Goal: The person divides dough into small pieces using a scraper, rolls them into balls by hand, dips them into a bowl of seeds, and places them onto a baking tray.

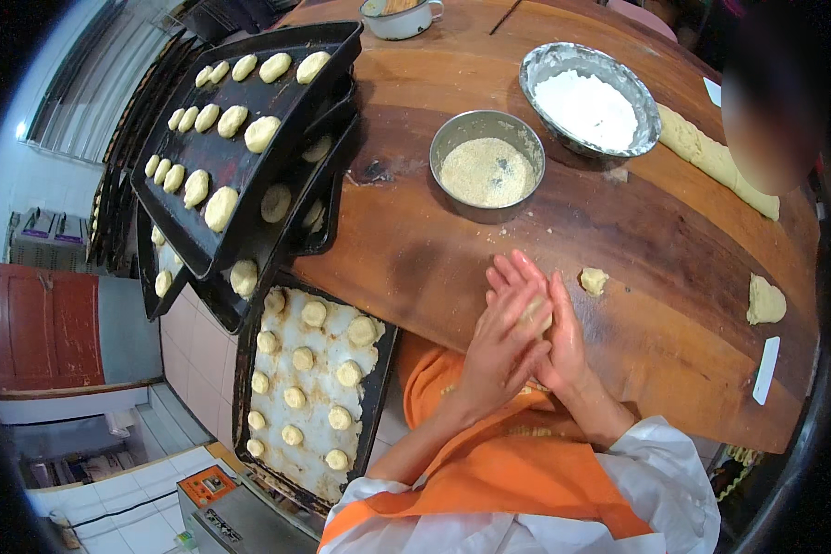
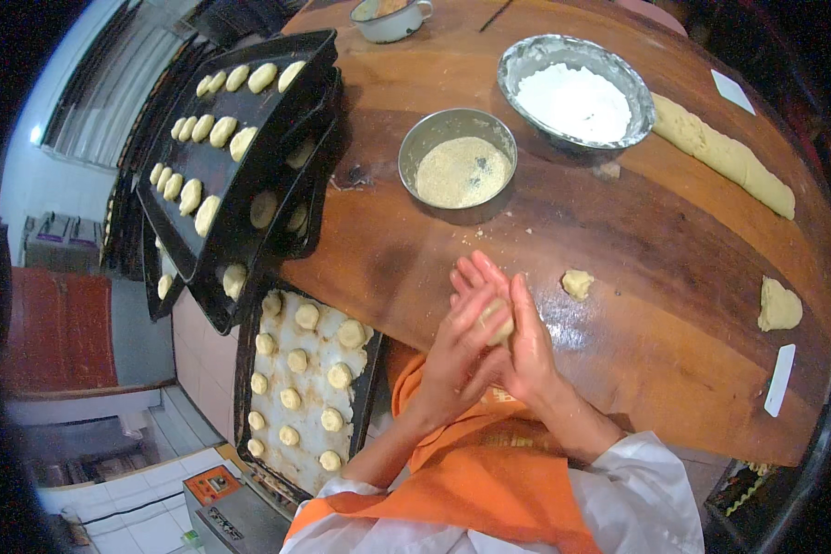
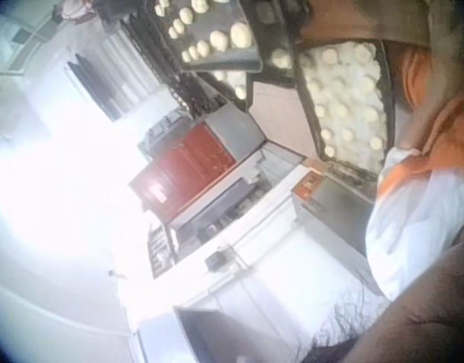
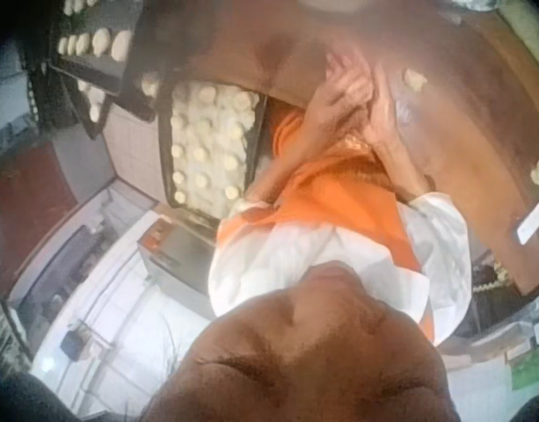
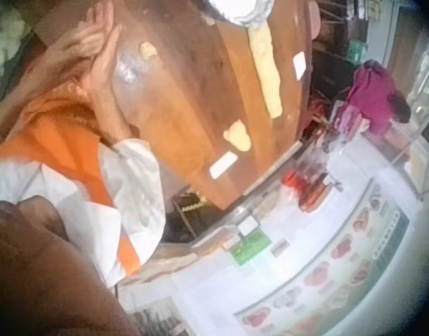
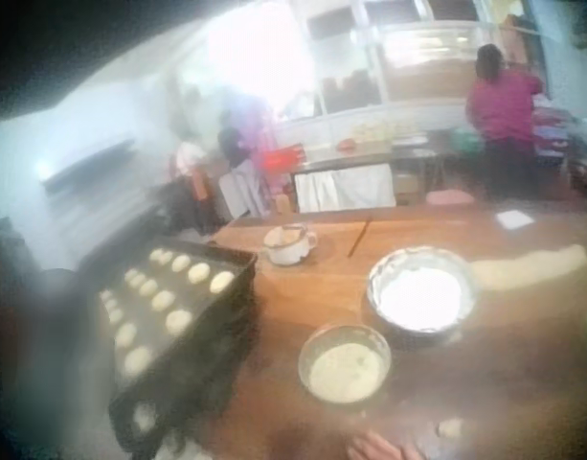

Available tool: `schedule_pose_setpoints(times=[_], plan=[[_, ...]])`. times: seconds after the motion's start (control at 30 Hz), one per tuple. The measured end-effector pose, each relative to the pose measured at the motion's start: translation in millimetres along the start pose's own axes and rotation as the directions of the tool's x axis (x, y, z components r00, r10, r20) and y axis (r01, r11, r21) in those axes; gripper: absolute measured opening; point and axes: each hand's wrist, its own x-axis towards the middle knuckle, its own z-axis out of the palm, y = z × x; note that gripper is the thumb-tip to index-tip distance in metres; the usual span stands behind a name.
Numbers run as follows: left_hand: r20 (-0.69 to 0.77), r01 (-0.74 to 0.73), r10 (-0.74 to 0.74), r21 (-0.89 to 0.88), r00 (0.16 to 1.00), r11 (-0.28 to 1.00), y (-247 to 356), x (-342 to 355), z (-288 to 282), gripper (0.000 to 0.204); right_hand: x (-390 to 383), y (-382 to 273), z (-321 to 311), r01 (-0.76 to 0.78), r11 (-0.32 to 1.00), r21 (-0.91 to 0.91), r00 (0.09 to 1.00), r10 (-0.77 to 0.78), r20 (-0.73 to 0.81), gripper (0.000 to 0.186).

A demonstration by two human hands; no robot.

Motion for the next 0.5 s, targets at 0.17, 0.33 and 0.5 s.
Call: schedule_pose_setpoints(times=[0.17,0.33,0.5], plan=[[0.059,0.046,-0.047,0.022,0.997,0.999,-12.1,2.8,-8.6,0.044,-2.1,-6.7,-13.3,0.003,0.985,-0.171,1.000,-0.004,-0.006,0.059],[-0.149,0.078,-0.053,0.167,0.987,0.983,-20.0,76.8,-43.2,0.045,6.8,-36.5,-31.5,0.140,0.948,-0.285,0.987,-0.155,-0.032,0.050],[-0.018,0.000,0.007,0.380,1.000,0.925,-77.0,151.9,-41.8,0.033,3.1,-47.3,-42.9,0.083,0.942,-0.325,0.991,-0.111,-0.070,0.038]])
